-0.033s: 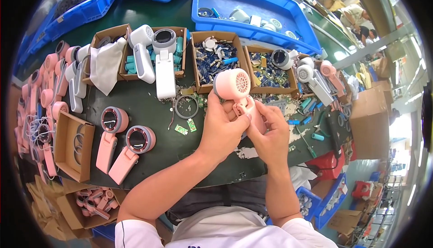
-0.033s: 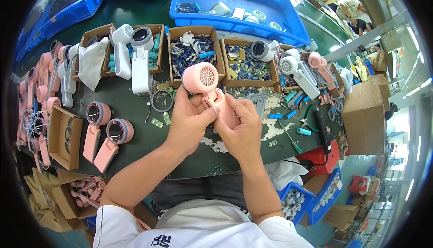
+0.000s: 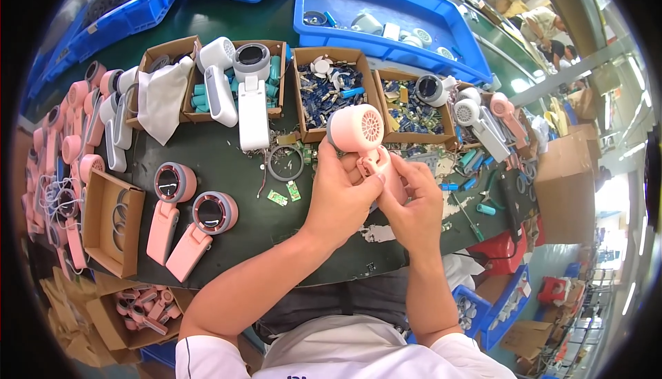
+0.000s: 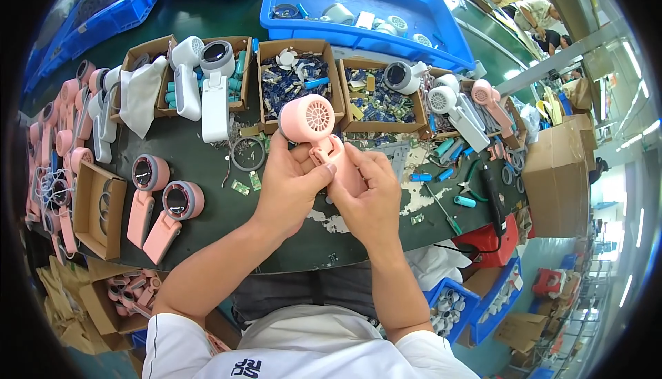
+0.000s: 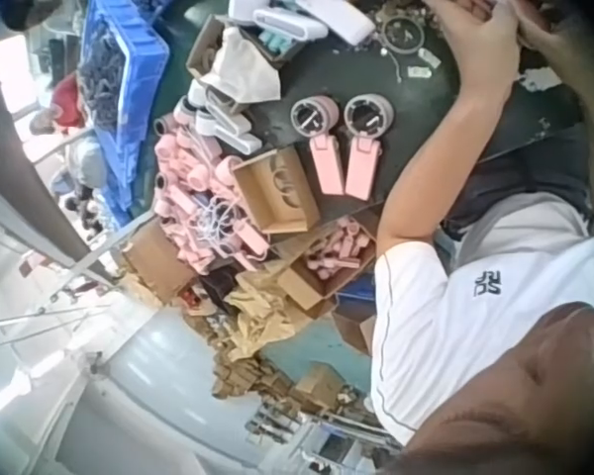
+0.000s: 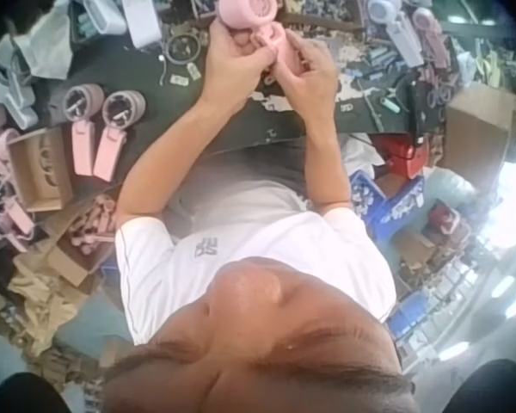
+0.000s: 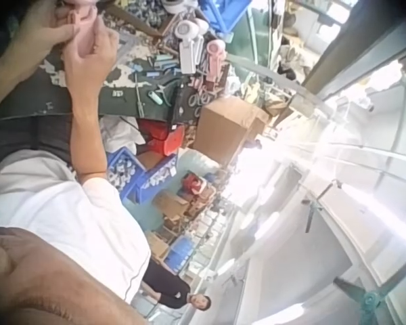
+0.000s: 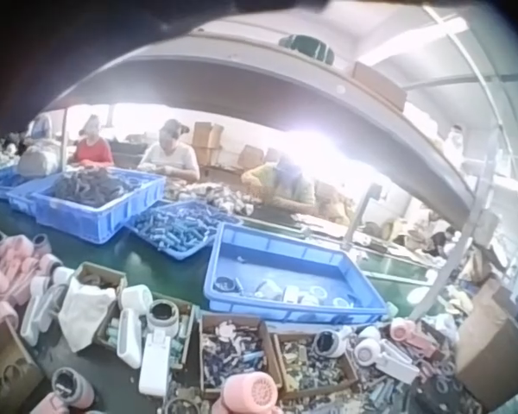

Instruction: The person assembles portable handheld fans by connecting various plastic and electronic components, including the fan housing, motor unit, battery compartment, and plastic casing, then secures them with an electric screwdriver.

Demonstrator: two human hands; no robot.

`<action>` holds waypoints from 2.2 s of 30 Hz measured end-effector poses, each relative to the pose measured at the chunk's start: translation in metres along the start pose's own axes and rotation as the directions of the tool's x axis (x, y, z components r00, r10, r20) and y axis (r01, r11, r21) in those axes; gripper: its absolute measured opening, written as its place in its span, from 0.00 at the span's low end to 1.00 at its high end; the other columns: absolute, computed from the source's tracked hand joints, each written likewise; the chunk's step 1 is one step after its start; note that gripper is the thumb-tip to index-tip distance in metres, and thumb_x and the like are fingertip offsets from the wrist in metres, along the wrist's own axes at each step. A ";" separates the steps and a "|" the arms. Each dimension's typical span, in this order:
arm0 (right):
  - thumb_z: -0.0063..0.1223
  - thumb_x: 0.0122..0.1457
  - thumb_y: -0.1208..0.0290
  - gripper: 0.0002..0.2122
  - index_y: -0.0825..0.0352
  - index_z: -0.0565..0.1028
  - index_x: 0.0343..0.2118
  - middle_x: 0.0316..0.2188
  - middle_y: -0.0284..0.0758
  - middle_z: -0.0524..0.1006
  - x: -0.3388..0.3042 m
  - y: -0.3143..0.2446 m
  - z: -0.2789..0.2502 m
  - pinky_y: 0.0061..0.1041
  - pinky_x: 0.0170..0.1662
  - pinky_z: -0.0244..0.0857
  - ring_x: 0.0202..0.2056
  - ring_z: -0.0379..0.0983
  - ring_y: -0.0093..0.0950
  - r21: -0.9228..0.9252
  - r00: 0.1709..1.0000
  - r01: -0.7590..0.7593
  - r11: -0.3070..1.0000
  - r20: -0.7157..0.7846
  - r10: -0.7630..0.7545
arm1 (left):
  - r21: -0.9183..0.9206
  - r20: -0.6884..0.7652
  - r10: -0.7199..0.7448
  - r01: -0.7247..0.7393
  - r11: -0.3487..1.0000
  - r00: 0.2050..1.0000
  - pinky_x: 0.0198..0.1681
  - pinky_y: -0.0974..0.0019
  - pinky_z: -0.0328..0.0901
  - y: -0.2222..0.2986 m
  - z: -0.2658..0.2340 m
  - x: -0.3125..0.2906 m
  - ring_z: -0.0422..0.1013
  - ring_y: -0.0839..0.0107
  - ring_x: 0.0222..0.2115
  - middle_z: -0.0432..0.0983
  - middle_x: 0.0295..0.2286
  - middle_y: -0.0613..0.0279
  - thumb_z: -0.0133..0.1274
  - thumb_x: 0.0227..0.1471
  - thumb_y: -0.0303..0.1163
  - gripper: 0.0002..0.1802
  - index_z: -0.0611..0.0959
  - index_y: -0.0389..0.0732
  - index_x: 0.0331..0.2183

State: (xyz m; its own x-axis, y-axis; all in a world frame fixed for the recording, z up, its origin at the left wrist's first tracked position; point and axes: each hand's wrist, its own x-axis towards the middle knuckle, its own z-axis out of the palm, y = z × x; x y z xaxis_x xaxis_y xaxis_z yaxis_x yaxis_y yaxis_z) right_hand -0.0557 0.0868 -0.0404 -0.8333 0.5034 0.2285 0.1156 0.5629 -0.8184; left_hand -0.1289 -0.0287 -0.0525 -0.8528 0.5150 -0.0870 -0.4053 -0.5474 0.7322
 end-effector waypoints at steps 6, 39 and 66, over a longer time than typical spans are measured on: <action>0.67 0.51 0.75 0.22 0.71 0.79 0.51 0.41 0.39 0.78 -0.001 -0.002 -0.001 0.25 0.42 0.73 0.40 0.78 0.29 0.067 0.999 -0.033 0.997 0.033 0.031 | 0.024 0.018 0.023 -0.023 0.999 1.000 0.57 0.60 0.69 -0.002 -0.002 0.001 0.71 0.59 0.55 0.70 0.52 0.41 0.51 0.53 0.14 0.36 0.53 0.31 0.59; 0.66 0.54 0.77 0.24 0.72 0.75 0.56 0.43 0.41 0.78 0.006 0.005 -0.010 0.29 0.41 0.72 0.39 0.78 0.33 -0.093 0.963 0.202 0.975 0.202 -0.181 | 0.098 0.015 0.054 -0.055 0.994 0.998 0.57 0.61 0.69 0.001 -0.002 0.000 0.72 0.61 0.55 0.71 0.52 0.42 0.51 0.54 0.13 0.36 0.54 0.33 0.60; 0.64 0.62 0.73 0.18 0.72 0.74 0.53 0.38 0.28 0.78 -0.023 0.012 -0.033 0.15 0.38 0.70 0.36 0.73 0.13 0.652 0.941 -0.306 0.694 0.319 0.115 | -0.199 0.229 0.102 -0.056 0.978 0.968 0.60 0.48 0.67 0.004 -0.009 0.001 0.68 0.52 0.58 0.69 0.57 0.45 0.61 0.55 0.20 0.35 0.65 0.39 0.62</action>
State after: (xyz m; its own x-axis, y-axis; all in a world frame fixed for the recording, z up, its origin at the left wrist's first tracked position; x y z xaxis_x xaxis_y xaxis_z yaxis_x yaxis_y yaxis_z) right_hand -0.0176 0.1037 -0.0375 -0.9432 0.3289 -0.0473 -0.0173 -0.1907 -0.9815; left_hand -0.1348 -0.0363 -0.0562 -0.7915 0.5937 0.1452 -0.4141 -0.6957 0.5870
